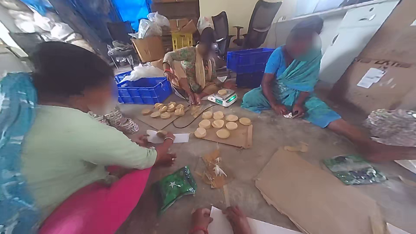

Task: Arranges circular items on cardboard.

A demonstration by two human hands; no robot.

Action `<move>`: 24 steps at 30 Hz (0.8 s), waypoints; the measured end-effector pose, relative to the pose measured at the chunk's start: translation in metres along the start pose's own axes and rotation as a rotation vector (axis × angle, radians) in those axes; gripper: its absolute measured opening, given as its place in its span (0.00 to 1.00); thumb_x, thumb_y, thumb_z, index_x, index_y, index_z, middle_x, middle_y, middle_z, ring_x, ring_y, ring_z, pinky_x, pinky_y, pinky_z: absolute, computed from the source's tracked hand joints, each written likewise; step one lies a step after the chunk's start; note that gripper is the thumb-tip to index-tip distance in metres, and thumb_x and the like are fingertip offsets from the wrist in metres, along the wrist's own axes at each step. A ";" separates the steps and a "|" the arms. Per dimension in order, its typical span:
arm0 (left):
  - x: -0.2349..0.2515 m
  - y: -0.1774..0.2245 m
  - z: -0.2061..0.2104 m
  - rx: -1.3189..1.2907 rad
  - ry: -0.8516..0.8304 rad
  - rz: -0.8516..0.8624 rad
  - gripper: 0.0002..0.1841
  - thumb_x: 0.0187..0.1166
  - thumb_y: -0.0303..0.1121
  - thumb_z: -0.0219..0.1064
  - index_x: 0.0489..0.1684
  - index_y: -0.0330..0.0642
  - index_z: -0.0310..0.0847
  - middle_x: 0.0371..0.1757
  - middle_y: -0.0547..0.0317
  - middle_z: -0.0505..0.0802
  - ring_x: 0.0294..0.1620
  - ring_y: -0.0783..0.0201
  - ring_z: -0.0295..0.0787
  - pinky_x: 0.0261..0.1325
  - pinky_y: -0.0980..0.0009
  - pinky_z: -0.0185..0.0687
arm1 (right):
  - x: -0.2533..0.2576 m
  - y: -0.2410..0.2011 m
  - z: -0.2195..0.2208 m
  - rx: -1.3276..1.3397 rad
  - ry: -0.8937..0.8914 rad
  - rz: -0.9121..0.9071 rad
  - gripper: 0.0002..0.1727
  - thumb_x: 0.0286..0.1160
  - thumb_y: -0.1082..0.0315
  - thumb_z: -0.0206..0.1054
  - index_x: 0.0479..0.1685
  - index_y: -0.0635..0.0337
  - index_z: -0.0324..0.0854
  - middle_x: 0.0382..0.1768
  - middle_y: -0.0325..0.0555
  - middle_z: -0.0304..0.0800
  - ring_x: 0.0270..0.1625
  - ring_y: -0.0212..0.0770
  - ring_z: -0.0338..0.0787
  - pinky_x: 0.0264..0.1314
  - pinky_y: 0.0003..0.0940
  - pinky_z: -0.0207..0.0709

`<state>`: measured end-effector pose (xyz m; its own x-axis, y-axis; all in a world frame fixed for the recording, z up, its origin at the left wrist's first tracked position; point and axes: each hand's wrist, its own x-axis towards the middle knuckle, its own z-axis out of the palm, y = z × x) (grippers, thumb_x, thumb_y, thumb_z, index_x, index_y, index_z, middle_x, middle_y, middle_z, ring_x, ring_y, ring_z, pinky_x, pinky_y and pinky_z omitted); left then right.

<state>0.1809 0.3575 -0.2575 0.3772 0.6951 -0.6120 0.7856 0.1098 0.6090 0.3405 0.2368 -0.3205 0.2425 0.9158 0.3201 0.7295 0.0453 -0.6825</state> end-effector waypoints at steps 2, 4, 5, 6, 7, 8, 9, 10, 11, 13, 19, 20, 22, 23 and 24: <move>-0.001 0.001 -0.001 0.025 -0.002 0.005 0.19 0.74 0.30 0.76 0.63 0.34 0.87 0.62 0.41 0.93 0.69 0.46 0.88 0.77 0.47 0.75 | 0.001 0.000 -0.001 -0.021 -0.007 -0.030 0.13 0.70 0.81 0.67 0.46 0.62 0.95 0.51 0.55 0.96 0.56 0.62 0.93 0.62 0.58 0.84; -0.002 0.002 -0.001 0.036 0.002 0.004 0.20 0.74 0.29 0.76 0.64 0.34 0.86 0.62 0.42 0.93 0.68 0.48 0.88 0.77 0.49 0.76 | 0.000 -0.002 -0.001 -0.062 -0.030 -0.025 0.15 0.71 0.80 0.67 0.49 0.58 0.96 0.55 0.52 0.95 0.61 0.64 0.90 0.63 0.63 0.81; -0.003 0.003 -0.001 0.039 0.011 0.004 0.20 0.73 0.28 0.77 0.64 0.34 0.86 0.61 0.42 0.93 0.68 0.48 0.88 0.76 0.50 0.77 | -0.001 -0.004 -0.002 -0.105 -0.033 -0.024 0.16 0.71 0.80 0.67 0.49 0.55 0.96 0.56 0.51 0.95 0.64 0.64 0.89 0.64 0.66 0.79; -0.002 0.004 0.000 0.046 0.017 0.005 0.21 0.72 0.28 0.77 0.65 0.34 0.85 0.61 0.43 0.93 0.67 0.49 0.88 0.76 0.50 0.77 | -0.002 -0.007 -0.003 -0.156 -0.030 -0.030 0.17 0.69 0.81 0.67 0.50 0.53 0.96 0.58 0.50 0.95 0.66 0.64 0.88 0.65 0.68 0.77; -0.002 0.004 0.001 0.052 0.024 0.008 0.21 0.72 0.27 0.77 0.65 0.35 0.85 0.60 0.43 0.93 0.66 0.49 0.89 0.75 0.50 0.77 | -0.003 -0.010 -0.003 -0.216 -0.032 -0.037 0.18 0.68 0.81 0.68 0.50 0.52 0.96 0.59 0.49 0.94 0.66 0.63 0.88 0.66 0.69 0.77; -0.002 0.005 0.001 0.055 0.029 0.013 0.22 0.71 0.26 0.77 0.66 0.34 0.84 0.60 0.43 0.93 0.66 0.48 0.89 0.75 0.50 0.77 | -0.005 -0.014 -0.003 -0.263 -0.044 -0.038 0.19 0.67 0.81 0.69 0.51 0.51 0.96 0.60 0.48 0.94 0.67 0.62 0.88 0.67 0.68 0.77; -0.003 0.005 0.001 0.056 0.034 0.016 0.22 0.71 0.26 0.77 0.66 0.34 0.84 0.59 0.43 0.93 0.66 0.48 0.89 0.75 0.50 0.78 | -0.006 -0.020 -0.004 -0.296 -0.082 -0.021 0.17 0.70 0.77 0.70 0.54 0.51 0.95 0.63 0.48 0.93 0.68 0.61 0.87 0.68 0.68 0.76; -0.003 0.005 0.002 0.057 0.036 0.018 0.22 0.71 0.26 0.77 0.66 0.34 0.84 0.59 0.43 0.94 0.65 0.48 0.89 0.74 0.50 0.78 | -0.008 -0.024 -0.004 -0.323 -0.134 0.006 0.16 0.73 0.71 0.71 0.58 0.51 0.94 0.66 0.47 0.92 0.70 0.60 0.87 0.70 0.67 0.75; -0.003 0.005 0.002 0.061 0.033 0.016 0.22 0.71 0.26 0.77 0.66 0.34 0.84 0.59 0.43 0.93 0.65 0.48 0.89 0.74 0.51 0.79 | -0.009 -0.028 -0.005 -0.341 -0.194 0.040 0.17 0.76 0.64 0.71 0.62 0.50 0.92 0.69 0.47 0.90 0.73 0.59 0.85 0.72 0.66 0.74; -0.002 0.005 0.003 0.077 0.027 0.012 0.23 0.72 0.26 0.76 0.67 0.35 0.83 0.60 0.43 0.93 0.65 0.50 0.89 0.74 0.52 0.78 | -0.011 -0.031 -0.008 -0.321 -0.316 0.117 0.25 0.77 0.54 0.71 0.72 0.49 0.86 0.77 0.46 0.83 0.80 0.57 0.79 0.78 0.66 0.66; -0.003 0.003 0.002 0.083 0.058 0.024 0.23 0.70 0.24 0.77 0.66 0.36 0.83 0.58 0.45 0.93 0.65 0.49 0.89 0.74 0.51 0.78 | -0.013 -0.028 -0.009 -0.285 -0.348 0.135 0.28 0.77 0.50 0.70 0.76 0.47 0.83 0.80 0.43 0.81 0.82 0.55 0.76 0.79 0.65 0.64; -0.003 0.004 0.002 0.084 0.060 0.027 0.23 0.69 0.24 0.77 0.66 0.36 0.83 0.58 0.45 0.93 0.64 0.49 0.89 0.73 0.51 0.78 | -0.012 -0.029 -0.010 -0.275 -0.364 0.149 0.28 0.78 0.50 0.70 0.77 0.47 0.82 0.81 0.43 0.80 0.83 0.55 0.76 0.80 0.65 0.63; -0.003 0.004 0.002 0.086 0.062 0.027 0.23 0.69 0.24 0.77 0.66 0.36 0.83 0.57 0.45 0.94 0.64 0.49 0.89 0.73 0.50 0.79 | -0.009 -0.034 -0.018 -0.248 -0.405 0.186 0.30 0.78 0.50 0.70 0.80 0.47 0.79 0.83 0.44 0.77 0.85 0.55 0.73 0.83 0.66 0.60; -0.002 0.003 0.002 0.084 0.062 0.026 0.23 0.69 0.23 0.77 0.66 0.36 0.83 0.58 0.45 0.94 0.64 0.49 0.89 0.73 0.50 0.79 | -0.010 -0.038 -0.025 -0.228 -0.395 0.192 0.31 0.77 0.51 0.71 0.80 0.47 0.79 0.83 0.45 0.77 0.85 0.57 0.73 0.82 0.67 0.62; -0.002 0.003 0.001 0.078 0.062 0.026 0.23 0.69 0.23 0.76 0.67 0.36 0.83 0.58 0.45 0.94 0.64 0.48 0.89 0.73 0.50 0.79 | -0.012 -0.043 -0.034 -0.188 -0.376 0.202 0.30 0.77 0.52 0.72 0.80 0.47 0.79 0.82 0.47 0.77 0.84 0.59 0.74 0.80 0.68 0.64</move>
<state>0.1830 0.3555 -0.2548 0.3691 0.7397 -0.5626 0.8127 0.0367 0.5815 0.3278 0.2105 -0.2729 0.1678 0.9816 -0.0911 0.8035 -0.1897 -0.5643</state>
